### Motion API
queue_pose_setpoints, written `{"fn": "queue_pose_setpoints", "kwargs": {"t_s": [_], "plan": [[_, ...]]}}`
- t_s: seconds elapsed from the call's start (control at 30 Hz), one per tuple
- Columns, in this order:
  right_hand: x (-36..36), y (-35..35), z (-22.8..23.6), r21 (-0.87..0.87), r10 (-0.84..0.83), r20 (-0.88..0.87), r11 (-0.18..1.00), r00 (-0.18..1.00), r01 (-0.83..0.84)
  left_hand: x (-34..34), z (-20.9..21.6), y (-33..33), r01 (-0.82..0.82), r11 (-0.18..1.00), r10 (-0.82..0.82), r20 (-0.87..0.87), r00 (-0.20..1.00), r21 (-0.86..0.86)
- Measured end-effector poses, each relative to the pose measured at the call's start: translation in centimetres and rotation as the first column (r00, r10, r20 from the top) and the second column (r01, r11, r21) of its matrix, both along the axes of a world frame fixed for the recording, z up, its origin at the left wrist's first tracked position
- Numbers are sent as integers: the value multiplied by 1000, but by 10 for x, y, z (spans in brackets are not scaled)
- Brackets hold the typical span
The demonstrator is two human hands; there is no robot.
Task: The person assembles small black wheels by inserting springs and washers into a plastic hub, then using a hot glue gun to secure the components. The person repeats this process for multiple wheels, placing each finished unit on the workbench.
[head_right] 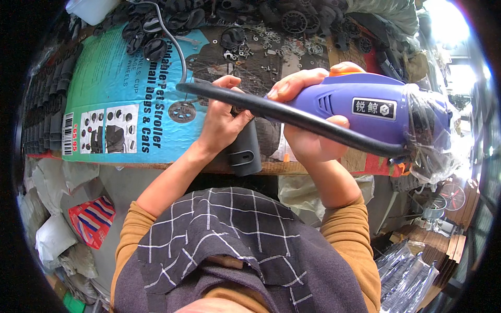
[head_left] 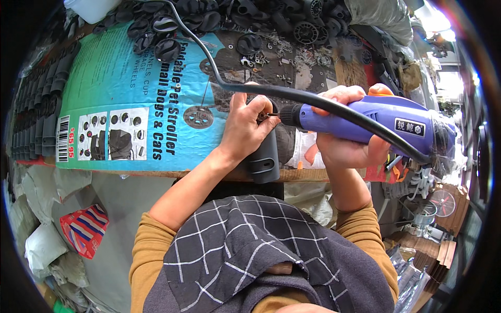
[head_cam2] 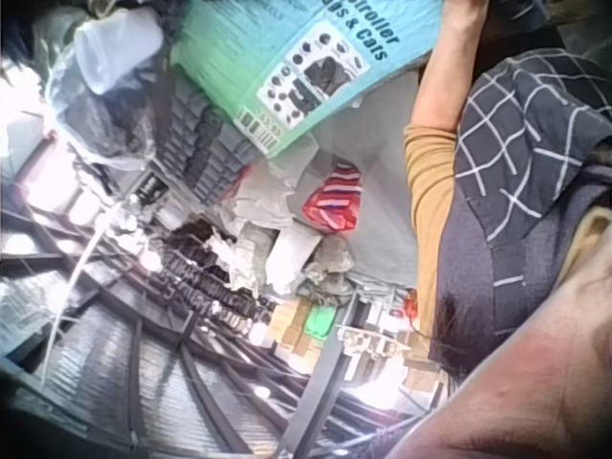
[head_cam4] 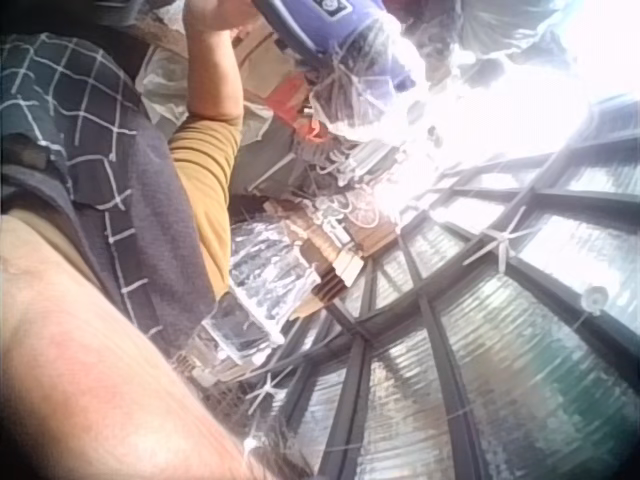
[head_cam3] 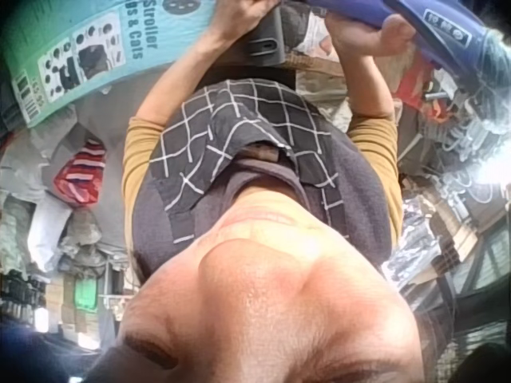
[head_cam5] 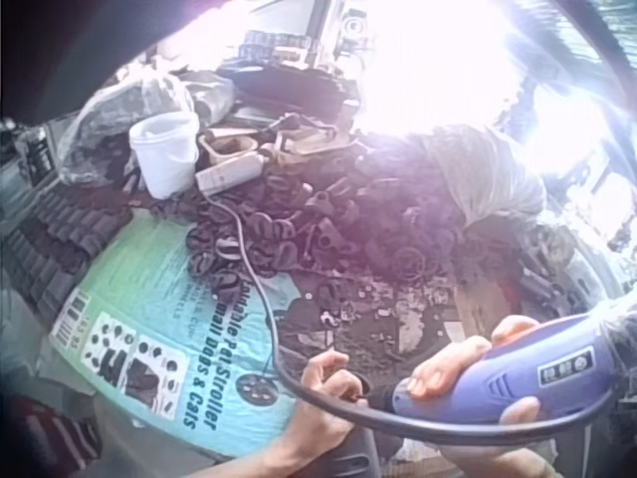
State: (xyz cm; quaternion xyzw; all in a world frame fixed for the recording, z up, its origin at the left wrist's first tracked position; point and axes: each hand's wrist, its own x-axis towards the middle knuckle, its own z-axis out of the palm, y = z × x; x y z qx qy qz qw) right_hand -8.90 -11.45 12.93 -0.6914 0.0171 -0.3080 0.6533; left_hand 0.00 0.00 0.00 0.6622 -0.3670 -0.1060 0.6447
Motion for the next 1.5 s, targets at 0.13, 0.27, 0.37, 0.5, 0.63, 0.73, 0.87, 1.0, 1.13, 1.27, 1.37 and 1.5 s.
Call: {"fn": "queue_pose_setpoints", "kwargs": {"t_s": [0.13, 0.27, 0.37, 0.5, 0.63, 0.73, 0.87, 1.0, 1.13, 1.27, 1.37, 1.5], "plan": [[2, 7, 2, -42, -39, -66, 998, 997, 37, 0, 2, 3, -5, 1000, 6, 33, 999, -30], [7, 12, 4, 16, 7, -78, 1000, 997, -5, 1, 0, 3, -14, 1000, 14, 49, 999, -13], [7, 15, 6, -2, 4, -83, 1000, 997, -4, 4, -3, -1, -32, 999, 33, 86, 996, -21], [5, 22, 13, -49, -4, -93, 999, 996, 0, 3, -1, -2, -79, 997, 81, 92, 993, -25], [7, 23, 14, -13, 21, -124, 1000, 992, -23, 4, 2, -2, -78, 997, 76, 85, 993, 25], [14, 15, 5, -15, 95, -67, 995, 993, -96, 5, 2, -4, -97, 995, 94, 87, 992, 30], [22, 8, 3, -58, 218, -22, 974, 976, -219, 4, 1, -3, -72, 997, 70, 50, 996, 33], [28, 9, 9, -85, 197, -155, 974, 968, -211, 4, 1, -3, -61, 997, 59, 44, 997, 53], [26, 10, 7, -221, 118, -205, 961, 972, -164, 8, 0, -3, -36, 998, 31, 83, 996, 48], [27, -9, 4, -59, 46, -79, 997, 996, -50, 10, 3, -1, -6, 1000, 4, 91, 996, 29], [19, -55, 0, 178, -269, 139, 954, 953, 243, 8, 8, 3, 14, 997, -12, -30, 999, 77], [-11, -134, -46, -835, -859, -157, 379, 488, 399, 7, 9, 2, 23, 994, -23, 5, 1000, 108]]}}
